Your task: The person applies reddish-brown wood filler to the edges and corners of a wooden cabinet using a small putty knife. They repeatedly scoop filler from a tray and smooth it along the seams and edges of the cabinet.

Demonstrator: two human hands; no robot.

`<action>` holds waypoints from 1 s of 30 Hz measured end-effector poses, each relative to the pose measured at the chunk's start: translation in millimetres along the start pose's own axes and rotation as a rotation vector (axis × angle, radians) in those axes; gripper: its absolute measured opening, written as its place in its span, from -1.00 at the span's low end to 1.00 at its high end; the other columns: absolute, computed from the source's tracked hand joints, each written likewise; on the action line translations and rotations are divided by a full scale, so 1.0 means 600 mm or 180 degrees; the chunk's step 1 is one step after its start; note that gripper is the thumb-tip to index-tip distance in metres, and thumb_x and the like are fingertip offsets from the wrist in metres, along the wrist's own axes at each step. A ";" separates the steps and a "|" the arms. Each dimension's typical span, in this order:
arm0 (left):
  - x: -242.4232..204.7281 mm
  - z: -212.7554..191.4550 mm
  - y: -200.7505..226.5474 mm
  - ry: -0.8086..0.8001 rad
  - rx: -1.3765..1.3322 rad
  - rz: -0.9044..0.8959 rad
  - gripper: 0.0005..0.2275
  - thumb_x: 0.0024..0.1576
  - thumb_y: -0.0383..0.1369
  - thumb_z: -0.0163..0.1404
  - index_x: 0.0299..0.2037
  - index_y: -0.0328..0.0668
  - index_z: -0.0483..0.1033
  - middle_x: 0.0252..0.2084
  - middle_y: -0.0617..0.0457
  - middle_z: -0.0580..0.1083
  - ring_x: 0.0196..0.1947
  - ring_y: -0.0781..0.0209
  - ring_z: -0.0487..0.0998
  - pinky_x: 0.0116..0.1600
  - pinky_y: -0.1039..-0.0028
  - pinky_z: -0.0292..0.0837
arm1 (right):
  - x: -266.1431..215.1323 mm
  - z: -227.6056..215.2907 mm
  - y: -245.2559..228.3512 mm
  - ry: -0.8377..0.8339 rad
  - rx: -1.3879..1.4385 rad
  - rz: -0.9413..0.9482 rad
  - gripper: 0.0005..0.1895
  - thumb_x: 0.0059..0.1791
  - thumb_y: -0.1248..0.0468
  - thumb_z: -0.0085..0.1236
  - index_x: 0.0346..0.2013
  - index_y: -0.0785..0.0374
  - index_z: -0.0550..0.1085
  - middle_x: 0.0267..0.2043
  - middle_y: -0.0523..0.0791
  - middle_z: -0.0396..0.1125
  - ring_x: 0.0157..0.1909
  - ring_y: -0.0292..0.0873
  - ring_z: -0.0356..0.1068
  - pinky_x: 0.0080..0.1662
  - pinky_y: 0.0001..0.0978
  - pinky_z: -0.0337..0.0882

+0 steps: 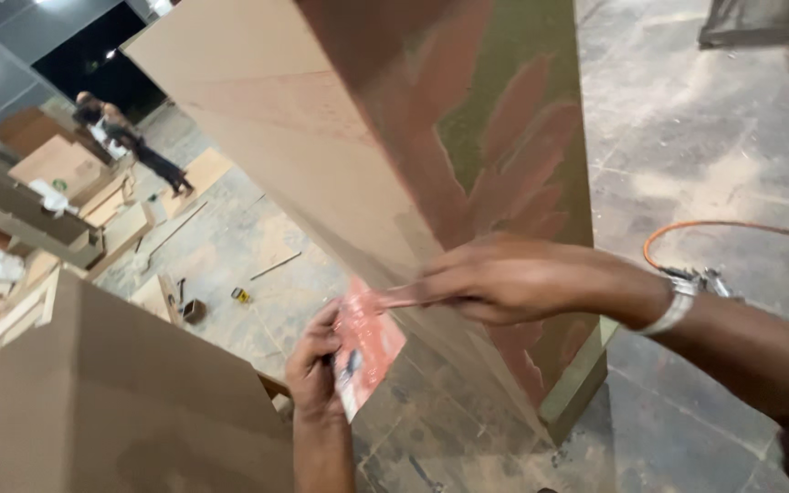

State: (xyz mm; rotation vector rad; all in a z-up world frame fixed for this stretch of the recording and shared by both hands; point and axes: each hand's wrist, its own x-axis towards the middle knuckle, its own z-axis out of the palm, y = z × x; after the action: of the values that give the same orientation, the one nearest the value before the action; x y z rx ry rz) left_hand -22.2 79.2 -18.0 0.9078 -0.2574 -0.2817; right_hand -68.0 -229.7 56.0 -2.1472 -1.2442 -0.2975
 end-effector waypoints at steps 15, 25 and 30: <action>0.043 0.075 -0.037 -0.0090 0.0481 -0.0175 -0.54 0.10 -0.48 -0.24 0.19 -0.63 0.40 -0.39 -0.04 0.51 -0.73 0.41 0.36 -0.72 0.64 0.19 | -0.054 0.015 0.038 0.0307 0.0389 0.0751 -0.46 -0.04 0.40 0.07 0.23 -0.03 0.46 -0.07 -0.11 0.45 -0.15 -0.03 0.48 -0.15 -0.17 0.44; 0.048 0.048 -0.034 0.0558 -0.0090 0.0086 -0.58 0.10 -0.44 -0.23 0.16 -0.52 0.35 -0.37 -0.03 0.50 -0.69 0.35 0.36 -0.69 0.62 0.20 | -0.020 0.027 0.066 0.0776 0.2325 0.0881 -0.48 0.05 0.39 0.02 0.32 0.05 0.44 -0.07 -0.11 0.54 -0.30 -0.20 0.47 -0.24 -0.29 0.57; 0.046 0.031 -0.012 0.0443 -0.0406 0.0191 -0.55 0.07 -0.46 -0.19 0.19 -0.53 0.35 -0.32 -0.03 0.52 -0.70 0.34 0.33 -0.69 0.62 0.20 | 0.070 -0.017 0.080 0.2371 0.2902 0.0387 -0.36 0.13 0.37 -0.03 0.53 0.23 0.13 0.07 -0.09 0.42 -0.11 -0.34 0.43 -0.13 -0.48 0.48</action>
State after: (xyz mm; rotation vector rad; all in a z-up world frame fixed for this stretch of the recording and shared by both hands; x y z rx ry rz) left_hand -3.9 52.0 -10.1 0.7883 -0.1359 -0.1765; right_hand -4.2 -224.0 64.6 -1.1398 -0.6108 -0.3428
